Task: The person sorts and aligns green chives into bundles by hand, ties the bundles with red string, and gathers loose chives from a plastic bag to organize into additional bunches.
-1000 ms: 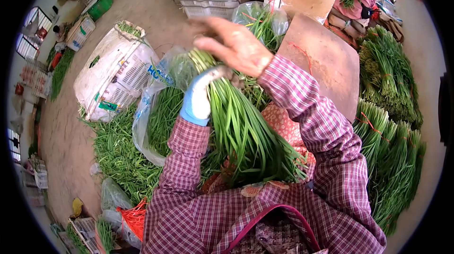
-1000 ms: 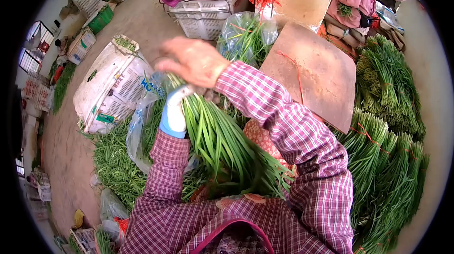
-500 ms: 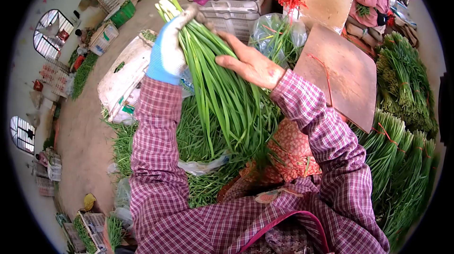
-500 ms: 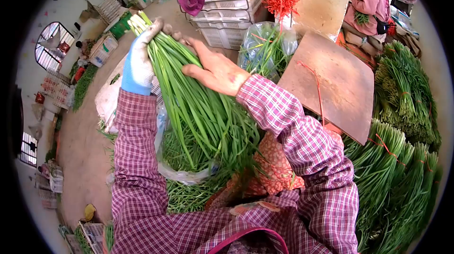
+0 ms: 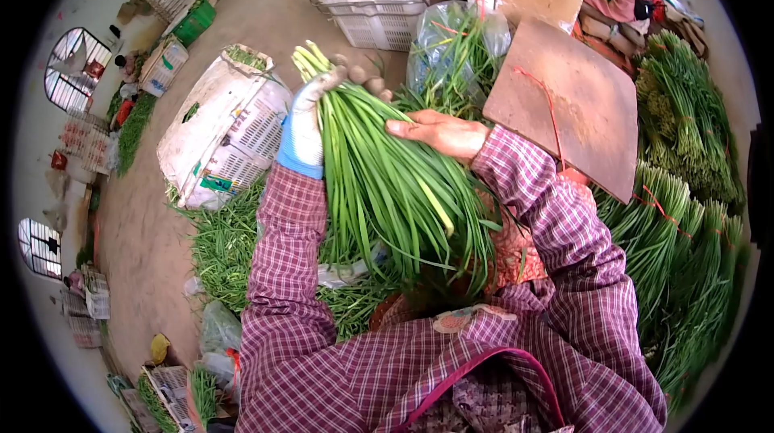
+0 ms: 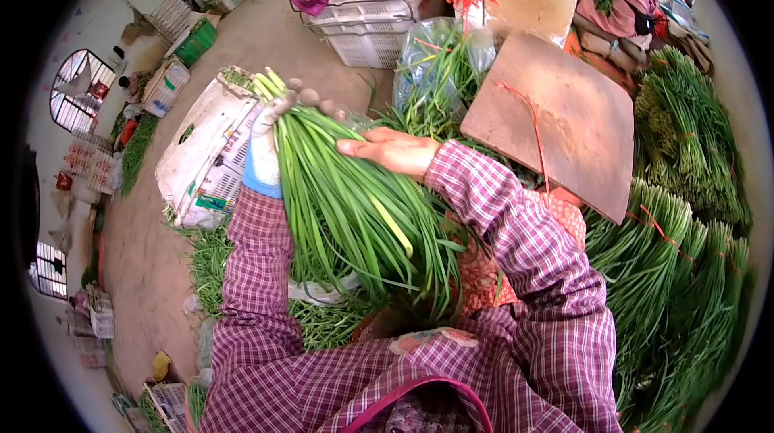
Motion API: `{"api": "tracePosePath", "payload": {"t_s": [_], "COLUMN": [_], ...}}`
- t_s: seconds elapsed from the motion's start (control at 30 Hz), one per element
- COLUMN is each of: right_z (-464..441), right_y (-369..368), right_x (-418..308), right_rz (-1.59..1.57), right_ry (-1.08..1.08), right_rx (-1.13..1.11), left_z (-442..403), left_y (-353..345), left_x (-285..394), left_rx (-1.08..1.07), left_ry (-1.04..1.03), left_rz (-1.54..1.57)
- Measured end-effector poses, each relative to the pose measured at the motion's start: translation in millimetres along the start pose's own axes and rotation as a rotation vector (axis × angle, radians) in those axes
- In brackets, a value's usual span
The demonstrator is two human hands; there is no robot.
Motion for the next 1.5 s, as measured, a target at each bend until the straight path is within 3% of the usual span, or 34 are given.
{"api": "tracePosePath", "payload": {"t_s": [0.03,0.13,0.17,0.23,0.27,0.4,0.47,0.6,0.77,0.93,1.0,1.13,1.2,1.27,1.33,1.5], "right_z": [-6.2,-16.0,-17.4,-16.1,-12.0,-3.9,10.0,29.7,28.6,-1.8,-14.6,-20.3,-13.6,-4.6,8.2,48.5], "right_y": [2.0,-2.6,-1.1,4.1,4.9,25.3,32.6,35.2,-24.8,-54.9,-53.0,-48.5,-44.3,-35.7,-25.7,-1.5], "right_x": [3.7,-1.0,0.7,0.9,0.2,33.6,38.2,17.6,-20.6,-14.0,-10.5,-9.6,-15.7,-24.1,-33.7,-62.0], "right_rz": [0.015,0.045,0.044,0.362,0.370,0.502,0.679,0.759,0.849,0.992,1.027,1.036,1.041,1.009,0.856,0.802], "right_ry": [0.016,0.335,0.338,0.490,0.472,0.250,0.302,0.679,1.036,0.833,0.820,0.774,0.754,0.738,0.814,0.592], "right_rx": [-0.014,-0.037,-0.039,0.061,0.010,0.188,0.296,0.748,0.873,0.859,0.864,0.833,0.884,0.851,0.661,0.481], "left_z": [-4.5,-5.5,-7.7,-11.7,-14.8,-12.3,-5.0,1.5,-6.2,-12.1,-12.2,-11.4,-13.5,-16.5,-13.6,-3.3], "left_y": [8.8,2.2,0.5,0.5,4.4,10.5,11.0,16.5,21.3,25.9,24.4,17.6,21.5,25.3,22.8,5.3], "left_x": [0.5,18.4,30.1,58.0,73.8,118.4,129.1,129.5,122.8,123.8,123.5,121.0,122.5,124.3,122.1,106.8], "left_rx": [-0.077,-0.037,0.001,-0.042,-0.093,0.016,0.057,0.031,0.077,0.062,-0.022,0.046,-0.047,-0.028,0.044,0.163], "left_ry": [-0.004,-0.084,-0.146,-0.269,-0.323,-0.360,-0.393,-0.321,-0.302,-0.351,-0.341,-0.374,-0.316,-0.365,-0.440,-0.419], "left_rz": [0.032,-0.049,-0.126,-0.230,-0.250,-0.162,-0.157,-0.252,-0.276,-0.268,-0.266,-0.289,-0.270,-0.397,-0.667,-0.944]}}
Point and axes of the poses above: each hand's wrist, its own z-axis away from the middle knuckle, its own y-axis out of the back of the hand, x = y × z, the point moved 1 cm from there along -z, towards the middle knuckle, and after that the axes turned 2 degrees about -y, right-handed, at the moved point
